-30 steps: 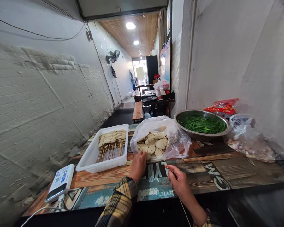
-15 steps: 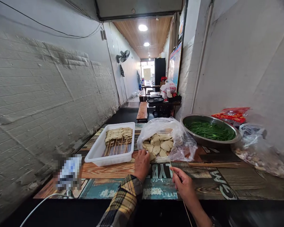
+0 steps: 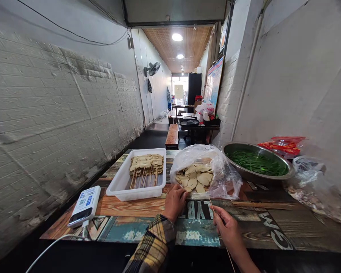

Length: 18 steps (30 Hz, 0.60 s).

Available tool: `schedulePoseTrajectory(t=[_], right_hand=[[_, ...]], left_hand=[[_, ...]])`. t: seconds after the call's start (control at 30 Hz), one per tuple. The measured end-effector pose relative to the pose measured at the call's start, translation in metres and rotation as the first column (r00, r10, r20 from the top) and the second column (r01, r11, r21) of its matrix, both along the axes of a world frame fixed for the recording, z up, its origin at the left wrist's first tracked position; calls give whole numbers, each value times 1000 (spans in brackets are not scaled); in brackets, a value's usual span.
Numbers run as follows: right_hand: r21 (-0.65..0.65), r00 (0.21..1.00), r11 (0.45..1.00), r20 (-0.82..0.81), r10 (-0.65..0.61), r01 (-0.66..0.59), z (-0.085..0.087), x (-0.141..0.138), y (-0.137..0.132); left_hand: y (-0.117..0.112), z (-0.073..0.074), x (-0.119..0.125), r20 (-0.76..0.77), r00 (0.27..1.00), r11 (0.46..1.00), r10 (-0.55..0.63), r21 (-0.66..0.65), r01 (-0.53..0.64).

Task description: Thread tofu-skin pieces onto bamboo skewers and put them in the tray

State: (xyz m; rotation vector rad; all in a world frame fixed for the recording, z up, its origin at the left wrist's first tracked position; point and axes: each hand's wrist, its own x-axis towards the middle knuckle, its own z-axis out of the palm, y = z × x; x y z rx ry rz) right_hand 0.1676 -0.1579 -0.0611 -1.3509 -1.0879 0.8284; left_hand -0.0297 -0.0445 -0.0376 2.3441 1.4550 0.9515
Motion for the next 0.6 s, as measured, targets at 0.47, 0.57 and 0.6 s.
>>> schedulePoseTrajectory(t=[0.47,0.57,0.6], right_hand=[[-45,998,999,60,2,0,-2,1,3],[-55,998,998,60,-8,11,1,1,2],[-53,998,999,59,-12,15,2,1,1]], left_hand=[[4,0,-5,633,762,982,136,-189,-18],[-2,4,-7,805,565,959,181,-272,79],[-6,5,-7,841,507,951,191,-287,118]])
